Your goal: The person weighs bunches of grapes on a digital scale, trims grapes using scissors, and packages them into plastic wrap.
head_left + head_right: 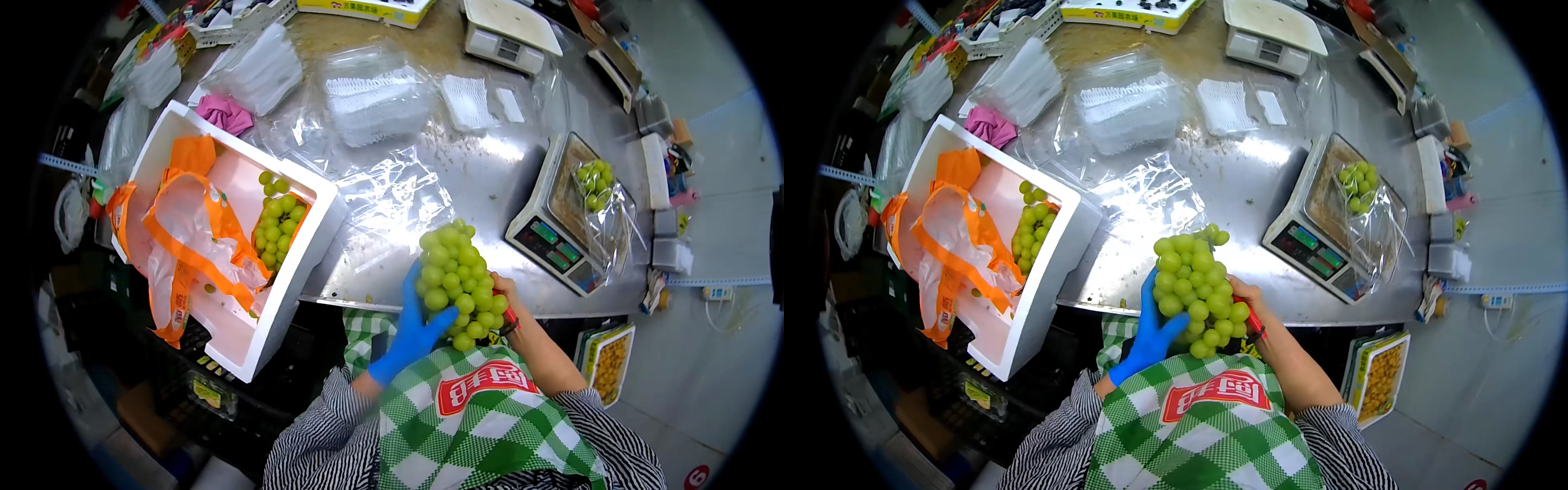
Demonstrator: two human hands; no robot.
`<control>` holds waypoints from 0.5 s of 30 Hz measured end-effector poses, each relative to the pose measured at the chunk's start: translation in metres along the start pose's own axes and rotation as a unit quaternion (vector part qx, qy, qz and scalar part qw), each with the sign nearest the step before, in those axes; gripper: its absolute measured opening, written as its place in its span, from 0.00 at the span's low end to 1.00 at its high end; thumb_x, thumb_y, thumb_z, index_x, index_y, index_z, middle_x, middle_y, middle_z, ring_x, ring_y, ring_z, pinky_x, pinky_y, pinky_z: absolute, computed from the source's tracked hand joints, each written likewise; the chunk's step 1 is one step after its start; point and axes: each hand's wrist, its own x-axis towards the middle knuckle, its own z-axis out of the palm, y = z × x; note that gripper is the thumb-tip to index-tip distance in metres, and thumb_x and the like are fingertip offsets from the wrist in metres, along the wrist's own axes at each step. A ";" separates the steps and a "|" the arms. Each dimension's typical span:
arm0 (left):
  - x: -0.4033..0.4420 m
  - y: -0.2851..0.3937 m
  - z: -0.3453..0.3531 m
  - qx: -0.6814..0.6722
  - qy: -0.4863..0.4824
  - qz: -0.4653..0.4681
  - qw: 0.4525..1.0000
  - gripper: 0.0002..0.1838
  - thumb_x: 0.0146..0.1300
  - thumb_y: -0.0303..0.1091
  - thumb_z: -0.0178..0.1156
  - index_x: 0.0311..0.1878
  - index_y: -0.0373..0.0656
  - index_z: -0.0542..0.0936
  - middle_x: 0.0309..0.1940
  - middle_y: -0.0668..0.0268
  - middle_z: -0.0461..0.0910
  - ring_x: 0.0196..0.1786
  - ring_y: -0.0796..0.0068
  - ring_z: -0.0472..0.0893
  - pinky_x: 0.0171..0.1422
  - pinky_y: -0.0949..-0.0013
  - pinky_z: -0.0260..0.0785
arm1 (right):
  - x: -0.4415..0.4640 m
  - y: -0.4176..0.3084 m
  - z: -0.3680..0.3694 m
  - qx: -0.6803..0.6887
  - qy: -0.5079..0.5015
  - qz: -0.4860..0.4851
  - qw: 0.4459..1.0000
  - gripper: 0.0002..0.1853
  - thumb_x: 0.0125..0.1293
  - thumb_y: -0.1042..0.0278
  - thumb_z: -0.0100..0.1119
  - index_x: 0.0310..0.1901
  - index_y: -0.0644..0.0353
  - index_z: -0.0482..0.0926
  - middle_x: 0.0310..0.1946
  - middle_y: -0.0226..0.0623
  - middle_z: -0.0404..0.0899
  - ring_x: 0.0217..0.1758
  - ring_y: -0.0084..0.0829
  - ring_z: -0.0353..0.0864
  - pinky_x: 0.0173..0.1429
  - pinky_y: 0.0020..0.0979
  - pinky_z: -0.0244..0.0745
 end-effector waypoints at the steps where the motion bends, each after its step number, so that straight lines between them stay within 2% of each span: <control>1: -0.006 0.006 0.003 0.034 -0.020 -0.002 0.999 0.49 0.59 0.36 0.66 0.74 0.36 0.44 0.68 0.53 0.59 0.70 0.61 0.62 0.73 0.59 0.55 | -0.003 0.000 0.001 0.005 -0.011 0.004 1.000 0.45 0.56 0.49 0.62 0.70 0.66 0.56 0.68 0.51 0.62 0.67 0.46 0.68 0.71 0.45 0.64; 2: -0.012 0.014 0.006 0.068 -0.041 -0.002 0.997 0.50 0.58 0.37 0.67 0.74 0.35 0.44 0.68 0.53 0.60 0.70 0.61 0.62 0.73 0.59 0.56 | -0.005 -0.001 0.003 0.014 -0.034 0.005 0.999 0.46 0.54 0.50 0.63 0.70 0.66 0.56 0.68 0.52 0.62 0.67 0.46 0.68 0.71 0.44 0.64; 3: -0.017 0.022 0.007 0.115 -0.044 0.008 0.992 0.50 0.56 0.38 0.68 0.73 0.34 0.47 0.67 0.50 0.61 0.68 0.57 0.66 0.70 0.57 0.59 | -0.007 -0.001 0.005 0.023 -0.057 0.005 0.998 0.47 0.53 0.50 0.64 0.70 0.67 0.55 0.68 0.52 0.62 0.68 0.46 0.68 0.71 0.44 0.63; 6: -0.029 0.041 -0.003 0.313 -0.109 0.026 0.943 0.46 0.56 0.34 0.65 0.74 0.36 0.50 0.68 0.49 0.59 0.70 0.57 0.62 0.73 0.57 0.55 | -0.009 -0.007 0.017 0.033 -0.122 0.015 0.992 0.51 0.48 0.54 0.64 0.71 0.69 0.53 0.68 0.53 0.62 0.69 0.45 0.67 0.73 0.40 0.61; 7: -0.033 0.047 -0.005 0.358 -0.093 0.032 0.929 0.44 0.53 0.33 0.68 0.71 0.35 0.57 0.67 0.49 0.62 0.68 0.55 0.65 0.71 0.57 0.59 | -0.009 -0.008 0.020 0.033 -0.133 0.021 0.990 0.51 0.47 0.54 0.64 0.71 0.69 0.52 0.68 0.53 0.62 0.69 0.45 0.67 0.73 0.40 0.61; 10: -0.030 0.087 0.002 0.498 -0.013 0.130 0.857 0.42 0.50 0.31 0.70 0.69 0.36 0.62 0.66 0.49 0.64 0.66 0.53 0.67 0.69 0.57 0.62 | -0.006 -0.011 0.020 0.030 -0.170 0.054 0.983 0.49 0.48 0.56 0.63 0.70 0.70 0.54 0.67 0.54 0.62 0.68 0.43 0.68 0.72 0.37 0.61; 11: -0.026 0.100 0.005 0.540 -0.028 0.151 0.828 0.38 0.48 0.30 0.71 0.65 0.38 0.69 0.66 0.50 0.64 0.66 0.52 0.67 0.68 0.57 0.63 | -0.005 -0.009 0.018 0.022 -0.175 0.067 0.982 0.48 0.48 0.56 0.62 0.70 0.70 0.55 0.67 0.54 0.62 0.67 0.43 0.68 0.72 0.37 0.61; 12: -0.022 0.112 0.006 0.588 -0.065 0.168 0.789 0.34 0.48 0.30 0.71 0.63 0.45 0.74 0.65 0.51 0.66 0.65 0.52 0.68 0.67 0.56 0.63 | -0.004 -0.008 0.015 0.014 -0.180 0.081 0.980 0.48 0.49 0.56 0.62 0.70 0.70 0.55 0.67 0.54 0.63 0.67 0.43 0.68 0.72 0.37 0.61; 13: -0.016 0.115 0.007 0.612 -0.106 0.197 0.759 0.32 0.48 0.29 0.70 0.61 0.47 0.75 0.65 0.53 0.67 0.65 0.52 0.68 0.67 0.55 0.63 | -0.001 -0.006 0.010 0.035 -0.212 0.090 0.972 0.43 0.52 0.59 0.59 0.68 0.70 0.58 0.66 0.53 0.64 0.66 0.42 0.69 0.71 0.37 0.62; 14: -0.012 0.118 0.007 0.633 -0.145 0.225 0.727 0.30 0.48 0.29 0.70 0.58 0.49 0.77 0.64 0.54 0.68 0.64 0.51 0.68 0.66 0.54 0.63 | 0.001 -0.005 0.007 0.025 -0.205 0.103 0.973 0.42 0.53 0.60 0.59 0.68 0.70 0.58 0.65 0.53 0.65 0.66 0.41 0.69 0.71 0.37 0.61; 15: -0.009 0.121 0.007 0.639 -0.165 0.223 0.717 0.28 0.48 0.29 0.70 0.56 0.49 0.78 0.64 0.54 0.68 0.64 0.51 0.69 0.66 0.54 0.63 | 0.003 -0.005 0.006 0.014 -0.197 0.117 0.973 0.40 0.54 0.61 0.58 0.68 0.70 0.59 0.65 0.52 0.65 0.66 0.41 0.69 0.71 0.37 0.61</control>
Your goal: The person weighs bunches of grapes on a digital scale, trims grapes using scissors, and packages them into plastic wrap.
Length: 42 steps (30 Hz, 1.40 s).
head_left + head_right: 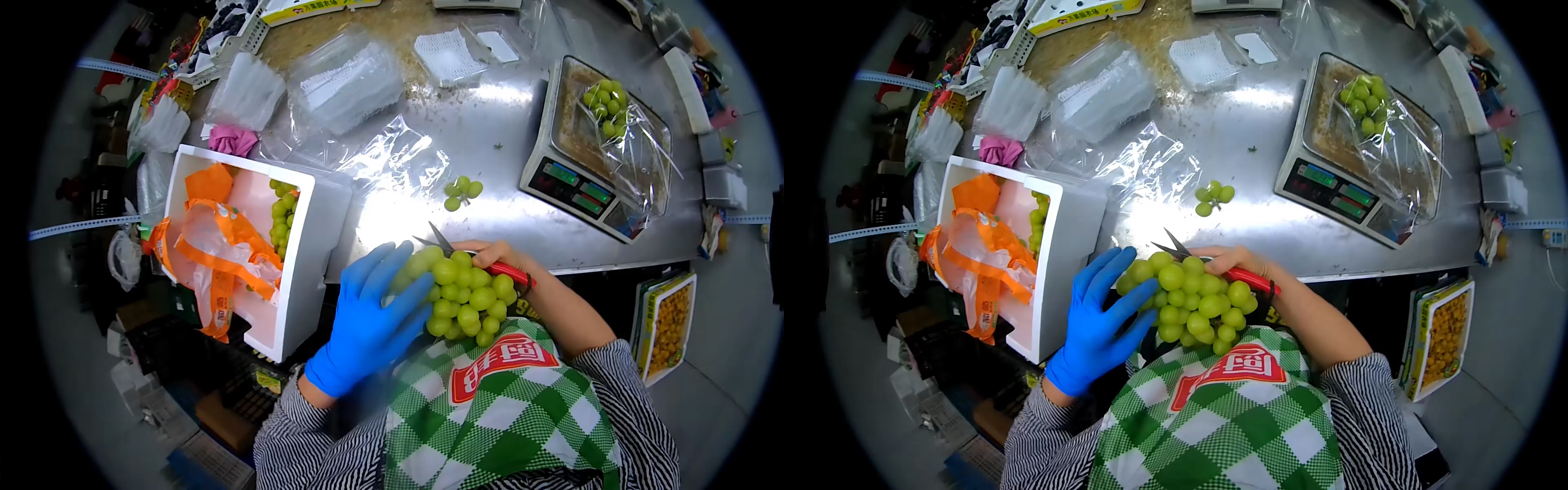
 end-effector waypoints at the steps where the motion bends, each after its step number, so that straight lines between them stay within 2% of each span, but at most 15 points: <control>1: 0.003 -0.001 -0.003 0.006 -0.018 0.013 1.000 0.26 0.49 0.28 0.69 0.54 0.49 0.78 0.63 0.55 0.69 0.64 0.51 0.69 0.66 0.53 0.63 | 0.002 -0.001 -0.001 -0.008 0.009 0.014 1.000 0.39 0.54 0.62 0.58 0.68 0.70 0.59 0.65 0.52 0.66 0.66 0.40 0.69 0.71 0.37 0.61; 2: 0.005 -0.002 -0.005 0.011 -0.036 0.028 0.999 0.24 0.49 0.28 0.69 0.52 0.49 0.79 0.63 0.55 0.69 0.63 0.51 0.69 0.65 0.53 0.62 | 0.002 -0.003 0.000 0.004 -0.018 0.023 1.000 0.36 0.58 0.64 0.56 0.68 0.69 0.60 0.64 0.51 0.67 0.66 0.39 0.70 0.71 0.36 0.61; 6: 0.013 0.003 -0.020 0.012 -0.146 0.044 0.988 0.18 0.50 0.28 0.67 0.46 0.46 0.77 0.62 0.55 0.70 0.62 0.50 0.70 0.65 0.51 0.62 | 0.001 -0.013 0.016 -0.044 0.011 0.063 0.997 0.33 0.62 0.66 0.54 0.68 0.69 0.60 0.65 0.50 0.66 0.66 0.37 0.69 0.71 0.34 0.61; 9: 0.017 0.008 -0.030 0.001 -0.211 0.038 0.977 0.17 0.51 0.29 0.67 0.45 0.45 0.76 0.60 0.54 0.70 0.61 0.49 0.70 0.64 0.53 0.63 | 0.007 -0.013 0.015 -0.114 0.022 0.085 0.990 0.34 0.62 0.65 0.56 0.69 0.69 0.60 0.66 0.49 0.66 0.66 0.36 0.69 0.71 0.34 0.61; 14: 0.014 0.006 -0.033 0.004 -0.274 0.024 0.961 0.15 0.52 0.30 0.67 0.42 0.42 0.74 0.58 0.52 0.70 0.58 0.48 0.73 0.58 0.57 0.70 | 0.023 -0.006 0.001 -0.135 -0.016 0.109 0.985 0.35 0.63 0.64 0.57 0.69 0.67 0.59 0.66 0.48 0.65 0.66 0.36 0.69 0.71 0.34 0.63; 20: 0.010 0.017 -0.031 0.013 -0.224 -0.015 0.974 0.19 0.48 0.29 0.68 0.43 0.44 0.73 0.57 0.55 0.72 0.57 0.50 0.74 0.56 0.57 0.72 | 0.025 -0.002 -0.006 -0.106 -0.055 0.111 0.987 0.35 0.63 0.65 0.57 0.70 0.68 0.59 0.67 0.49 0.65 0.67 0.36 0.68 0.71 0.34 0.62; 29: -0.009 0.022 -0.011 0.024 -0.074 -0.006 0.997 0.22 0.46 0.25 0.68 0.46 0.43 0.73 0.58 0.57 0.75 0.57 0.52 0.76 0.57 0.58 0.71 | 0.022 0.000 -0.002 -0.041 -0.112 0.080 0.990 0.33 0.64 0.69 0.57 0.69 0.68 0.59 0.67 0.50 0.64 0.68 0.37 0.68 0.72 0.34 0.61; 35: -0.017 0.018 -0.005 0.015 -0.035 -0.007 0.999 0.21 0.47 0.25 0.68 0.45 0.43 0.73 0.58 0.57 0.76 0.57 0.53 0.76 0.57 0.59 0.71 | 0.023 -0.001 -0.003 -0.020 -0.100 0.090 0.991 0.33 0.64 0.70 0.56 0.69 0.68 0.59 0.66 0.50 0.65 0.67 0.37 0.69 0.71 0.34 0.62; 39: -0.019 0.014 -0.003 0.002 -0.035 -0.010 0.999 0.21 0.47 0.25 0.68 0.45 0.43 0.74 0.58 0.56 0.76 0.59 0.53 0.75 0.58 0.59 0.71 | 0.018 -0.005 0.006 -0.027 -0.047 0.100 0.993 0.33 0.64 0.70 0.57 0.69 0.68 0.59 0.66 0.51 0.65 0.67 0.39 0.69 0.71 0.35 0.64; 42: -0.017 0.010 -0.006 -0.031 -0.057 -0.010 0.998 0.19 0.49 0.24 0.68 0.45 0.42 0.74 0.60 0.55 0.74 0.62 0.53 0.74 0.60 0.59 0.70 | 0.016 -0.006 0.010 -0.026 -0.045 0.100 0.994 0.34 0.63 0.70 0.57 0.69 0.69 0.58 0.66 0.51 0.65 0.67 0.40 0.69 0.71 0.36 0.64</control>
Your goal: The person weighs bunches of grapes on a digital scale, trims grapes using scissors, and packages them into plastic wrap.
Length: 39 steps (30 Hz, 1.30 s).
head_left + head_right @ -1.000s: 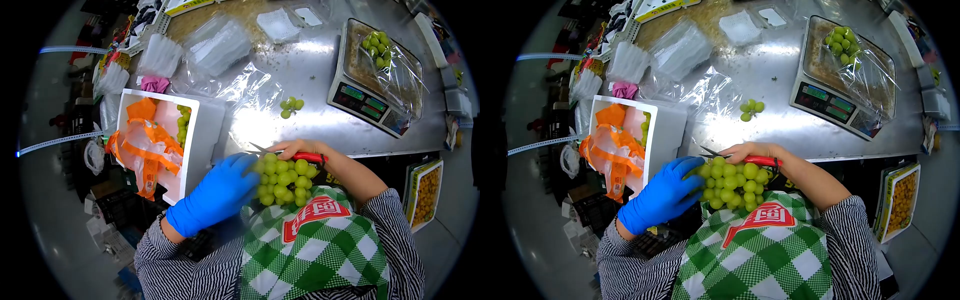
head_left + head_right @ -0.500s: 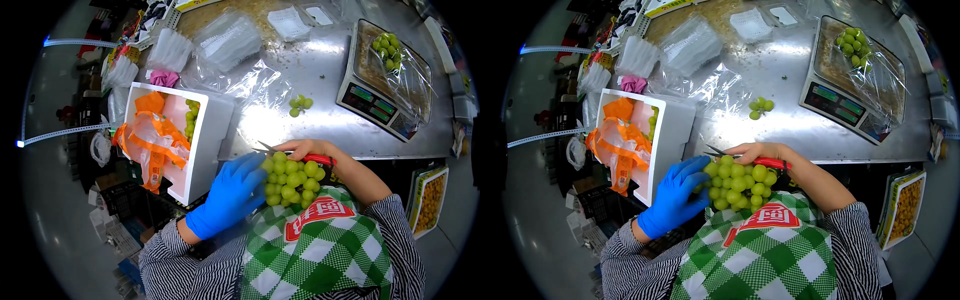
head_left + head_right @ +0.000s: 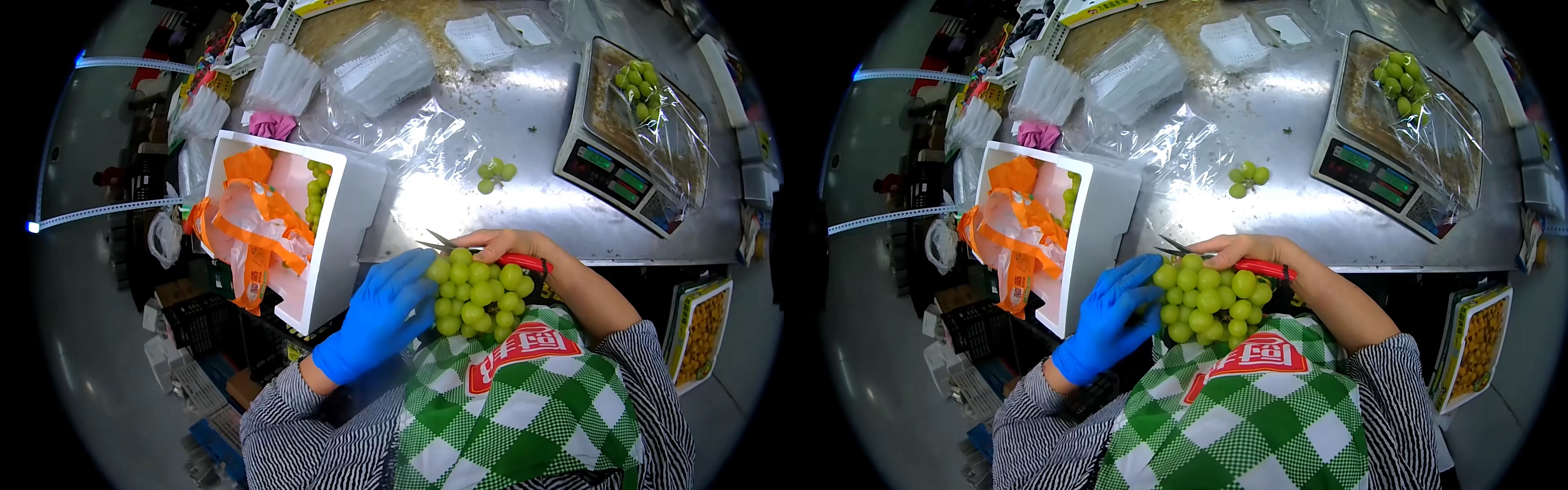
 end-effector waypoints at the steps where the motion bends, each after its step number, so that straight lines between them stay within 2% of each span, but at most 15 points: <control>1: 0.003 -0.001 -0.006 -0.024 -0.020 0.001 1.000 0.19 0.50 0.24 0.68 0.45 0.42 0.74 0.61 0.55 0.73 0.62 0.52 0.74 0.60 0.59 0.70 | 0.001 0.001 -0.002 0.005 -0.018 -0.003 1.000 0.34 0.63 0.70 0.57 0.69 0.69 0.58 0.66 0.51 0.65 0.67 0.39 0.69 0.71 0.35 0.64; 3: 0.006 -0.002 -0.017 -0.062 -0.061 -0.008 0.996 0.18 0.52 0.25 0.68 0.46 0.41 0.74 0.62 0.54 0.71 0.63 0.51 0.73 0.61 0.58 0.70 | 0.005 0.004 -0.009 0.015 -0.053 -0.009 0.998 0.35 0.62 0.69 0.58 0.69 0.69 0.58 0.66 0.51 0.65 0.67 0.39 0.68 0.71 0.35 0.63; 5: 0.007 -0.001 -0.024 -0.088 -0.103 -0.027 0.990 0.20 0.54 0.26 0.68 0.48 0.40 0.72 0.64 0.53 0.69 0.63 0.50 0.72 0.61 0.58 0.70 | 0.008 0.004 -0.012 -0.017 -0.038 0.008 0.999 0.36 0.62 0.68 0.59 0.70 0.68 0.58 0.66 0.50 0.65 0.67 0.38 0.68 0.71 0.35 0.63; 8: 0.012 0.008 -0.033 -0.101 -0.152 -0.106 0.978 0.24 0.55 0.28 0.68 0.52 0.40 0.68 0.64 0.52 0.68 0.62 0.48 0.72 0.59 0.59 0.71 | 0.010 0.005 -0.013 -0.065 -0.011 0.028 0.997 0.37 0.61 0.66 0.60 0.70 0.67 0.58 0.67 0.49 0.65 0.67 0.37 0.68 0.71 0.34 0.62; 11: 0.015 0.012 -0.038 -0.088 -0.195 -0.122 0.969 0.26 0.56 0.29 0.68 0.55 0.40 0.65 0.64 0.52 0.68 0.60 0.49 0.73 0.58 0.60 0.72 | 0.012 0.007 -0.016 -0.115 0.005 0.037 0.993 0.38 0.61 0.65 0.61 0.71 0.67 0.57 0.67 0.48 0.64 0.67 0.36 0.67 0.71 0.33 0.61; 17: 0.015 0.014 -0.027 -0.039 -0.157 -0.103 0.982 0.31 0.50 0.32 0.71 0.55 0.40 0.67 0.62 0.54 0.71 0.56 0.51 0.77 0.57 0.60 0.73 | 0.009 0.008 -0.016 -0.135 0.012 0.029 0.990 0.38 0.61 0.64 0.62 0.71 0.67 0.58 0.67 0.48 0.63 0.68 0.36 0.65 0.71 0.33 0.59; 20: 0.010 0.011 -0.019 0.003 -0.103 -0.044 0.994 0.32 0.47 0.33 0.72 0.56 0.42 0.68 0.62 0.55 0.72 0.55 0.53 0.78 0.55 0.60 0.74 | 0.004 0.008 -0.016 -0.130 0.015 0.018 0.991 0.38 0.61 0.64 0.62 0.70 0.66 0.58 0.67 0.48 0.63 0.68 0.36 0.65 0.71 0.32 0.60; 32: -0.004 -0.002 0.001 0.001 -0.007 0.013 1.000 0.28 0.47 0.30 0.71 0.53 0.43 0.71 0.60 0.53 0.75 0.54 0.55 0.80 0.53 0.62 0.75 | 0.004 0.006 -0.014 -0.097 0.016 0.039 0.994 0.37 0.61 0.65 0.62 0.70 0.66 0.60 0.66 0.48 0.65 0.67 0.36 0.67 0.70 0.33 0.62; 35: -0.008 -0.006 0.005 -0.002 0.004 0.000 1.000 0.26 0.48 0.30 0.70 0.51 0.43 0.72 0.59 0.54 0.76 0.54 0.55 0.80 0.53 0.61 0.75 | 0.004 0.003 -0.008 -0.083 0.025 0.042 0.995 0.37 0.61 0.65 0.61 0.70 0.67 0.60 0.66 0.48 0.66 0.66 0.35 0.68 0.70 0.33 0.63; 39: -0.012 -0.009 0.002 -0.070 -0.029 -0.060 0.995 0.30 0.52 0.31 0.69 0.59 0.42 0.70 0.60 0.52 0.73 0.57 0.54 0.78 0.58 0.61 0.73 | 0.006 0.002 -0.012 -0.085 0.011 0.040 0.995 0.36 0.62 0.66 0.60 0.70 0.67 0.59 0.65 0.48 0.67 0.66 0.35 0.69 0.70 0.33 0.64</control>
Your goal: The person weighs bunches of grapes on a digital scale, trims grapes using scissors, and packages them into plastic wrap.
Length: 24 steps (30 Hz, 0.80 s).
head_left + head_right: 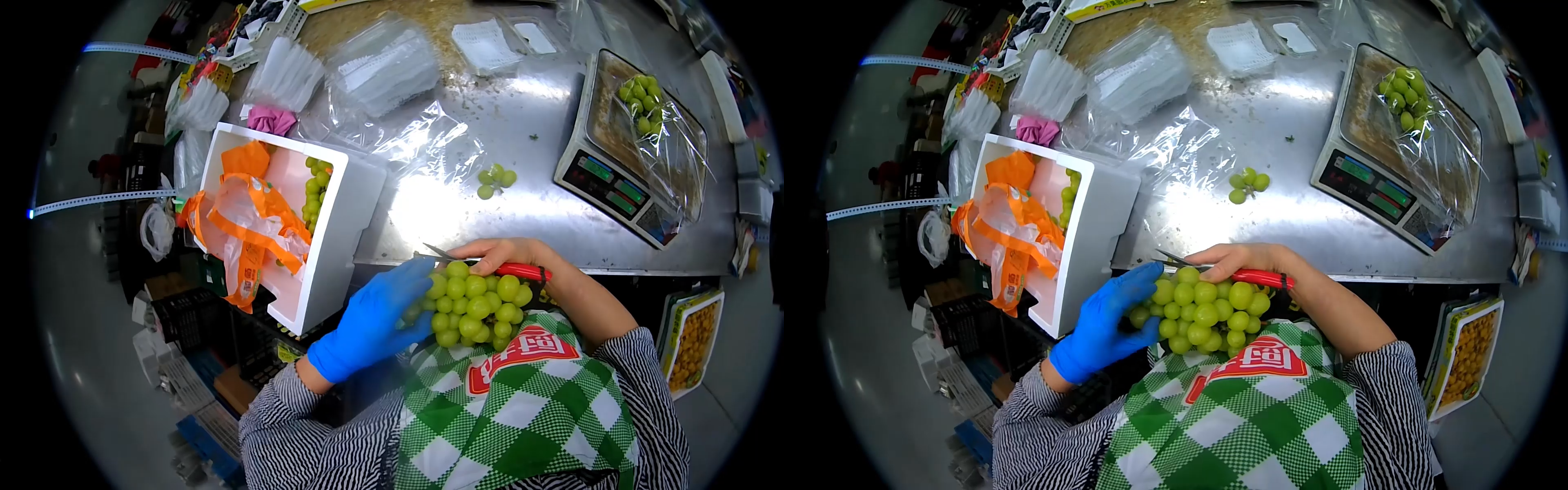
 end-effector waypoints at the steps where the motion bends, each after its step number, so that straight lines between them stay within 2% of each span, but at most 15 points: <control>1: 0.002 0.001 -0.008 -0.041 -0.026 -0.032 0.998 0.33 0.53 0.32 0.69 0.63 0.43 0.68 0.60 0.51 0.73 0.56 0.53 0.78 0.59 0.60 0.72 | 0.001 0.000 0.001 0.007 -0.002 0.000 1.000 0.36 0.62 0.66 0.60 0.70 0.67 0.59 0.65 0.48 0.67 0.66 0.35 0.69 0.70 0.33 0.64; 2: 0.003 0.003 -0.016 -0.082 -0.053 -0.064 0.993 0.36 0.54 0.33 0.69 0.66 0.43 0.66 0.60 0.50 0.72 0.56 0.52 0.77 0.60 0.60 0.71 | 0.001 -0.001 0.002 0.014 -0.004 0.000 1.000 0.36 0.62 0.66 0.59 0.70 0.67 0.59 0.65 0.48 0.67 0.66 0.35 0.69 0.70 0.33 0.63; 3: 0.004 0.005 -0.022 -0.093 -0.074 -0.084 0.989 0.36 0.58 0.31 0.66 0.69 0.41 0.62 0.64 0.50 0.69 0.63 0.54 0.74 0.65 0.61 0.69 | 0.002 -0.002 0.003 0.020 -0.007 0.000 1.000 0.36 0.62 0.66 0.59 0.70 0.67 0.58 0.65 0.48 0.66 0.66 0.35 0.69 0.70 0.33 0.63; 6: 0.012 0.009 -0.035 -0.068 -0.150 -0.114 0.980 0.39 0.59 0.31 0.65 0.72 0.42 0.58 0.62 0.48 0.70 0.62 0.52 0.74 0.64 0.60 0.70 | 0.009 -0.004 -0.003 -0.047 0.006 0.025 0.999 0.37 0.62 0.65 0.60 0.70 0.67 0.58 0.66 0.48 0.66 0.66 0.35 0.69 0.70 0.33 0.63; 12: 0.029 0.011 -0.037 -0.010 -0.232 -0.135 0.963 0.47 0.54 0.34 0.68 0.73 0.42 0.52 0.57 0.45 0.72 0.54 0.48 0.78 0.55 0.59 0.76 | 0.011 -0.008 -0.001 -0.075 0.025 0.044 0.996 0.37 0.63 0.63 0.60 0.71 0.67 0.57 0.66 0.48 0.65 0.66 0.35 0.69 0.69 0.33 0.64; 15: 0.025 0.005 -0.025 0.049 -0.174 -0.042 0.983 0.50 0.50 0.35 0.70 0.73 0.40 0.52 0.55 0.46 0.74 0.50 0.49 0.80 0.51 0.60 0.77 | 0.008 -0.012 0.004 -0.061 0.006 0.027 0.998 0.36 0.63 0.63 0.60 0.70 0.67 0.59 0.65 0.47 0.67 0.65 0.35 0.70 0.69 0.33 0.63; 18: 0.027 0.002 -0.022 0.072 -0.152 -0.015 0.986 0.47 0.52 0.32 0.67 0.73 0.38 0.52 0.51 0.47 0.76 0.48 0.51 0.81 0.50 0.60 0.77 | 0.004 -0.017 0.011 -0.036 -0.006 0.016 0.999 0.35 0.63 0.62 0.60 0.69 0.67 0.60 0.64 0.46 0.69 0.64 0.34 0.70 0.70 0.32 0.62; 19: 0.030 0.002 -0.024 0.075 -0.184 -0.048 0.979 0.46 0.53 0.31 0.65 0.73 0.38 0.53 0.50 0.47 0.77 0.48 0.51 0.81 0.50 0.60 0.77 | 0.002 -0.018 0.012 -0.030 -0.006 0.013 0.999 0.35 0.63 0.62 0.60 0.69 0.67 0.61 0.63 0.46 0.69 0.64 0.34 0.70 0.70 0.32 0.62; 21: 0.037 0.002 -0.033 0.083 -0.244 -0.116 0.959 0.43 0.55 0.29 0.63 0.73 0.38 0.54 0.48 0.48 0.78 0.48 0.52 0.81 0.49 0.61 0.77 | 0.003 -0.025 0.015 -0.104 -0.019 0.015 0.994 0.35 0.63 0.62 0.60 0.69 0.66 0.61 0.62 0.45 0.70 0.64 0.34 0.70 0.69 0.32 0.62; 22: 0.040 0.002 -0.034 0.084 -0.231 -0.102 0.964 0.41 0.56 0.27 0.61 0.73 0.39 0.55 0.48 0.48 0.78 0.48 0.53 0.81 0.49 0.62 0.76 | 0.004 -0.028 0.015 -0.142 -0.024 0.014 0.989 0.35 0.63 0.63 0.60 0.69 0.66 0.61 0.62 0.45 0.70 0.64 0.34 0.70 0.69 0.32 0.62; 24: 0.039 0.006 -0.032 0.081 -0.204 -0.078 0.972 0.38 0.58 0.25 0.57 0.73 0.40 0.57 0.48 0.47 0.78 0.48 0.54 0.81 0.50 0.63 0.76 | 0.003 -0.019 0.007 -0.119 0.017 0.005 0.993 0.35 0.62 0.63 0.60 0.68 0.66 0.62 0.62 0.44 0.70 0.64 0.33 0.69 0.69 0.32 0.63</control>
